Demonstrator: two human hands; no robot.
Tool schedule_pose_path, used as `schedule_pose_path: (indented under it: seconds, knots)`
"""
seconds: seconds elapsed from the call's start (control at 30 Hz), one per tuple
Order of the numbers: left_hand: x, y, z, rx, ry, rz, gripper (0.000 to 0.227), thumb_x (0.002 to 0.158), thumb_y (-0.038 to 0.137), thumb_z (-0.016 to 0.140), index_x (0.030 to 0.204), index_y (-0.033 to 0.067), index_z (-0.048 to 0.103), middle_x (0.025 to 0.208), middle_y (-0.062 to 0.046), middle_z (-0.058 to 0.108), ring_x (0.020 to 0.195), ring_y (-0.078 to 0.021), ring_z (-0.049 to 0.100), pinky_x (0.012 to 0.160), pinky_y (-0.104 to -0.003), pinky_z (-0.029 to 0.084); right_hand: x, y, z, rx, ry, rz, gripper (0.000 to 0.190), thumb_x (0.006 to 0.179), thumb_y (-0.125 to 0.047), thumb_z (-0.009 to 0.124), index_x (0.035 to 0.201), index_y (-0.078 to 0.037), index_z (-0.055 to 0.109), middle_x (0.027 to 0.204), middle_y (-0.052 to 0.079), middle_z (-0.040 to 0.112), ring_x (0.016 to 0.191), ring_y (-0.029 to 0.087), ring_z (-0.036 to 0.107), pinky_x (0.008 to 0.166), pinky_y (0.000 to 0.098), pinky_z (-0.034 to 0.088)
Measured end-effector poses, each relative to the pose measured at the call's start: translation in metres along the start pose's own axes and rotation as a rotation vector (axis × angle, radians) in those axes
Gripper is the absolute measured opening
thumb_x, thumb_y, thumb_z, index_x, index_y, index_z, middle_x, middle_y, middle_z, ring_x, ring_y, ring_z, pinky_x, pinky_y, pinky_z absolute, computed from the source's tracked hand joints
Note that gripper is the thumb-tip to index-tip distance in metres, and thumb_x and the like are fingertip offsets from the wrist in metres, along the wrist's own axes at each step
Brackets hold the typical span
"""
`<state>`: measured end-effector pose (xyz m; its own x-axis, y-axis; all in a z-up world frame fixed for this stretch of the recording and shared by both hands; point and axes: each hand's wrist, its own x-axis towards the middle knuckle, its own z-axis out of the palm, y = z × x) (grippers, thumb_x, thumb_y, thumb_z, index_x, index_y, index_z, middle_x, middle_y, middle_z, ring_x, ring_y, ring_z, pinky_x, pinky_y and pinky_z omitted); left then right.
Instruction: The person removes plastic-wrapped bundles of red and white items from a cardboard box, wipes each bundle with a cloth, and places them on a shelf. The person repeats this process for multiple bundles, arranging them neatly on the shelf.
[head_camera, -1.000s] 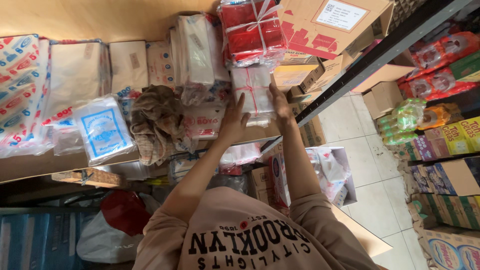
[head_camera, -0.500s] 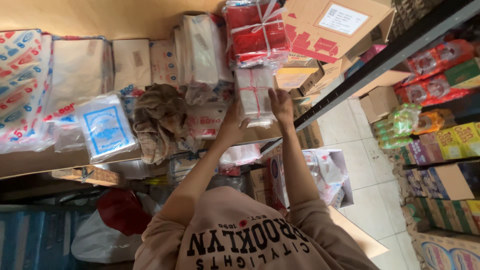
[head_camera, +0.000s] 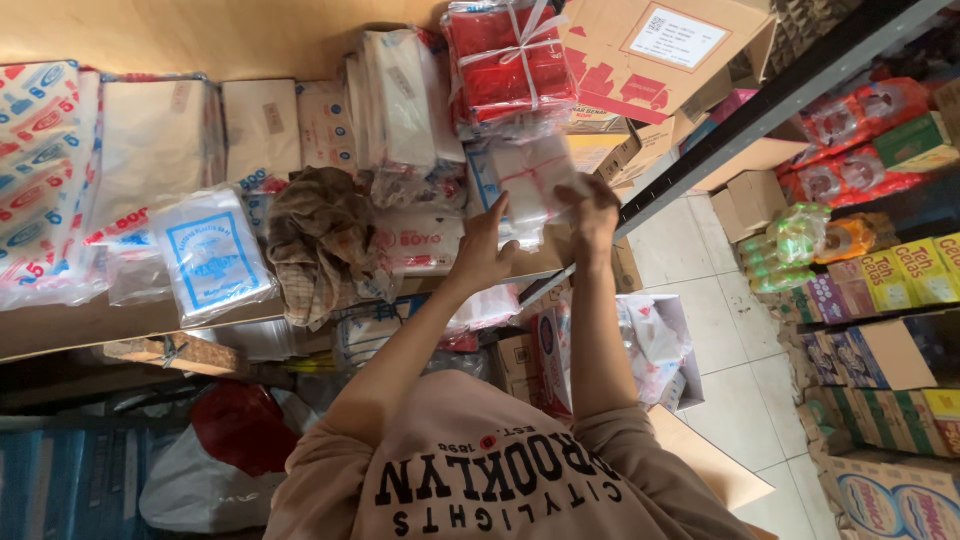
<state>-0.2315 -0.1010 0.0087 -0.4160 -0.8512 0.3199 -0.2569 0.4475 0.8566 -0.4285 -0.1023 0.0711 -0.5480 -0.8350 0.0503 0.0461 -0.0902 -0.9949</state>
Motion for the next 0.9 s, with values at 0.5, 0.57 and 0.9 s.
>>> schedule_pose_path:
  seconds: [0.5,0.57,0.9]
  knots:
    - [-0.015,-0.025,0.001,0.802,-0.07,0.002,0.061,0.086,0.027,0.072,0.143,0.0148,0.055,0.158,-0.007,0.043,0.149,-0.0334,0.031,0.11,-0.069,0.033,-0.039,0.03,0.039,-1.009,-0.399,-0.903,0.05,0.084,0.01,0.066,0.132,-0.004,0.07,0.142,0.02,0.061,0.129,0.04,0.059,0.098,0.0434,0.053]
    - [-0.016,-0.027,0.004,0.825,-0.094,-0.011,0.06,0.086,0.027,0.072,0.142,0.0149,0.055,0.157,-0.007,0.043,0.149,-0.0322,0.033,0.11,-0.068,0.034,-0.04,0.036,0.036,-0.86,-0.552,-0.872,0.052,0.079,0.009,0.068,0.129,-0.004,0.069,0.14,0.022,0.061,0.129,0.039,0.058,0.103,0.0425,0.051]
    - [-0.023,-0.025,0.002,0.542,-0.002,-0.081,0.079,0.088,0.038,0.072,0.148,-0.0028,0.041,0.149,-0.019,0.046,0.141,-0.0361,0.041,0.104,-0.069,0.036,0.018,0.073,-0.011,-0.276,-0.112,-0.175,0.049,0.107,-0.022,0.055,0.149,0.003,0.049,0.143,0.024,0.061,0.133,0.032,0.059,0.114,0.0402,0.046]
